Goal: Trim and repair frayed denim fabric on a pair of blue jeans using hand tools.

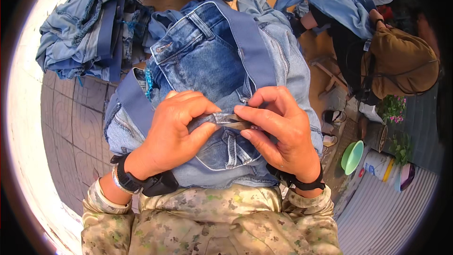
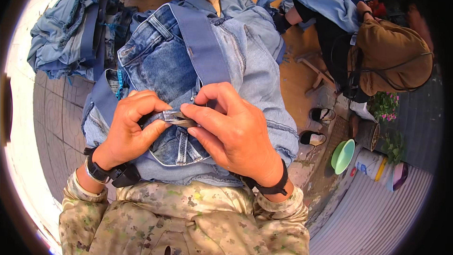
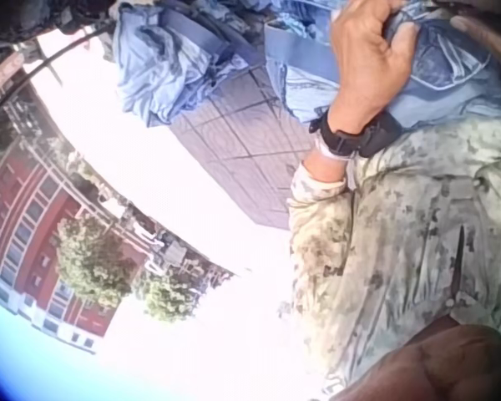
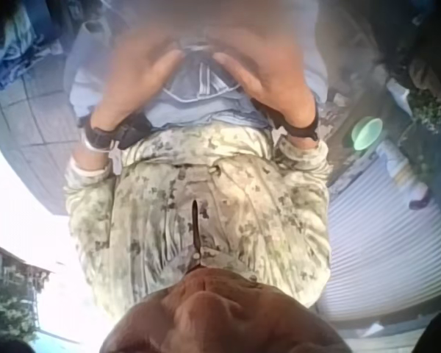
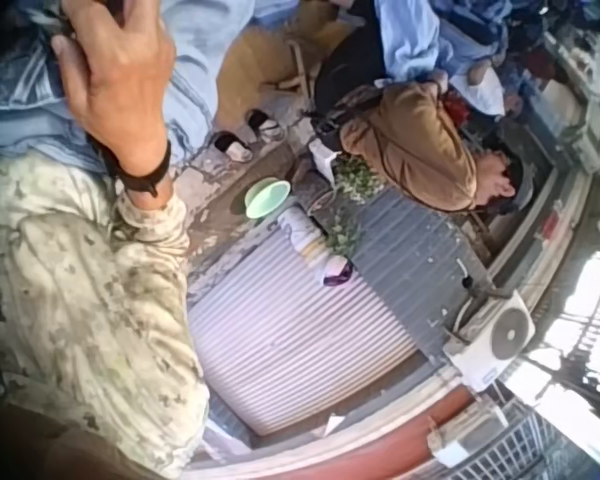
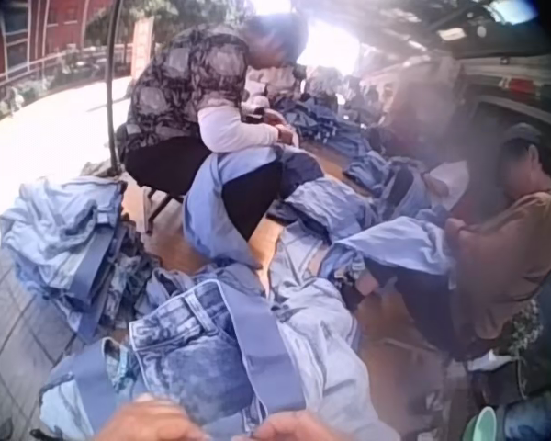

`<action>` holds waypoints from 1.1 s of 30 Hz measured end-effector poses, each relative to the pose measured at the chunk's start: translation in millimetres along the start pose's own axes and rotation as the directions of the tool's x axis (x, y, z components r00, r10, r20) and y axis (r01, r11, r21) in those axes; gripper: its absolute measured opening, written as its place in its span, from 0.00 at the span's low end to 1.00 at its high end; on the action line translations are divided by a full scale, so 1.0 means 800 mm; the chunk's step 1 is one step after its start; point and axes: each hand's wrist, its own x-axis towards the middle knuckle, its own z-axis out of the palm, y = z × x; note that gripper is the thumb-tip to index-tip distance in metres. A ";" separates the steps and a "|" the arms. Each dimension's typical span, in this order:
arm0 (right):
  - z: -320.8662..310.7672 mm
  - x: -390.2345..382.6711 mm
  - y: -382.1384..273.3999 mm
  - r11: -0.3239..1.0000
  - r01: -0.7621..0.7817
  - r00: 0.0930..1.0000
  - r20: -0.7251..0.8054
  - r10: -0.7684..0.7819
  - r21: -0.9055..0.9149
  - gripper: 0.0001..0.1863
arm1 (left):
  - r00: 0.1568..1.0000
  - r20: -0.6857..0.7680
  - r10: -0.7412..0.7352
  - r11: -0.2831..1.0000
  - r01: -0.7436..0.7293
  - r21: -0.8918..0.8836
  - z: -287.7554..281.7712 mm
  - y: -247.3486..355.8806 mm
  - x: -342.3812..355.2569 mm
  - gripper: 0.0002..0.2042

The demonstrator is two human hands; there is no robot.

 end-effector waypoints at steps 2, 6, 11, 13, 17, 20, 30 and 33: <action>0.002 0.000 0.001 1.000 0.007 1.000 -0.008 -0.007 -0.005 0.16 | 1.000 -0.005 -0.001 1.000 0.001 -0.001 0.001 0.000 0.000 0.07; 0.000 0.002 -0.001 0.998 -0.039 0.999 0.030 0.038 0.040 0.16 | 1.000 -0.005 -0.008 1.000 0.008 0.001 0.002 0.001 -0.001 0.07; -0.002 0.005 -0.004 0.998 -0.057 0.995 0.079 0.054 0.036 0.16 | 1.000 -0.019 0.003 1.000 -0.003 0.007 0.003 0.000 -0.002 0.07; -0.001 0.006 -0.004 0.998 -0.049 0.996 0.076 0.046 0.030 0.16 | 1.000 -0.018 0.008 1.000 -0.008 0.013 0.003 -0.001 -0.002 0.08; 0.002 0.006 -0.001 0.999 -0.024 1.000 0.011 0.024 0.022 0.12 | 1.000 -0.013 0.005 1.000 -0.005 0.014 0.004 0.000 -0.002 0.08; 0.004 0.005 0.006 1.000 -0.006 0.999 0.034 0.005 0.016 0.13 | 1.000 -0.014 0.003 1.000 -0.003 0.014 0.004 0.000 -0.003 0.08; 0.002 0.001 0.000 0.951 -0.126 0.992 0.019 0.126 0.282 0.13 | 0.999 -0.040 0.016 1.000 -0.016 -0.002 0.005 -0.003 -0.003 0.08; 0.002 0.001 0.001 0.976 -0.102 0.995 0.025 0.100 0.194 0.13 | 0.999 -0.035 0.010 1.000 -0.010 0.002 0.005 -0.001 -0.003 0.08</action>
